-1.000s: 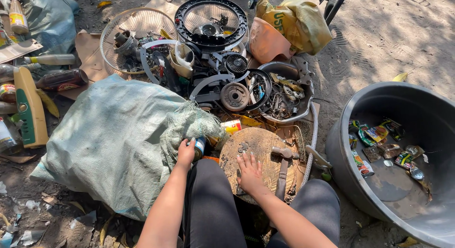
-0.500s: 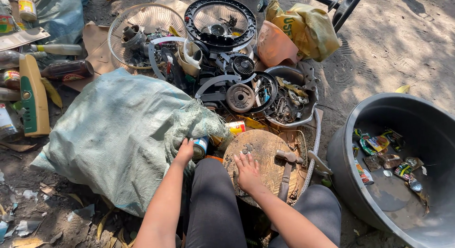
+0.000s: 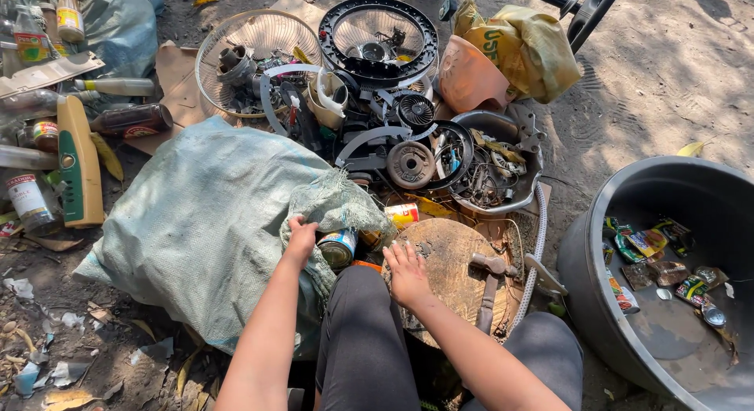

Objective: Dismantling and flattening small metal components using a hammer on a wooden block

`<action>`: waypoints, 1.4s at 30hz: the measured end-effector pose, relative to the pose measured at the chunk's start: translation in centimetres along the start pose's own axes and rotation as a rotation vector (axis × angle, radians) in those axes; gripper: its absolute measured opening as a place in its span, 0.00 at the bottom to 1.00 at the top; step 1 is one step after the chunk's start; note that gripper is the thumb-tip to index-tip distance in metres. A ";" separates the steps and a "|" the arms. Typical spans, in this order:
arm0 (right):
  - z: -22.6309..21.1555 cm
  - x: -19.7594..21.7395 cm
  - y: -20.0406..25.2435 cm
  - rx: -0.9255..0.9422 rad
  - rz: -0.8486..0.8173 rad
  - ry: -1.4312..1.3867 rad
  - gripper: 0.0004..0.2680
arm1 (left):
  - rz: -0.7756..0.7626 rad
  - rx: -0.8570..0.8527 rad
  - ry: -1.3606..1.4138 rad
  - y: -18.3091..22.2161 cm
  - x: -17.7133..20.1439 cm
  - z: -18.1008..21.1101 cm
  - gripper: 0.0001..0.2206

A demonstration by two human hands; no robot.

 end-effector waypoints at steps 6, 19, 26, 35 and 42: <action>-0.7 -1.3 -1.7 0.083 -0.011 0.009 0.30 | -0.077 -0.085 -0.249 1.8 -4.0 -1.6 0.33; -2.1 -3.9 -5.9 0.199 -0.042 -0.003 0.33 | 0.196 -0.660 -0.912 1.4 -7.9 -0.2 0.16; -5.9 -0.3 -5.3 0.211 0.064 -0.124 0.29 | 0.050 -0.420 -0.845 -3.4 -9.3 -2.6 0.16; -9.1 -1.5 -8.2 0.233 0.037 -0.179 0.24 | -0.094 -0.135 -0.749 -10.1 -8.4 -5.6 0.20; -11.0 -1.3 -8.9 0.248 0.042 -0.152 0.22 | -0.210 -0.043 -0.764 -9.7 -8.1 -6.6 0.25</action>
Point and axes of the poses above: each hand's wrist, its own y-axis away from the middle knuckle, its own x-axis out of the back of the hand, z = x × y, the point moved 9 cm from there along -y, towards the middle knuckle, and after that the axes turned 4 degrees about x, right-handed, at the moved point
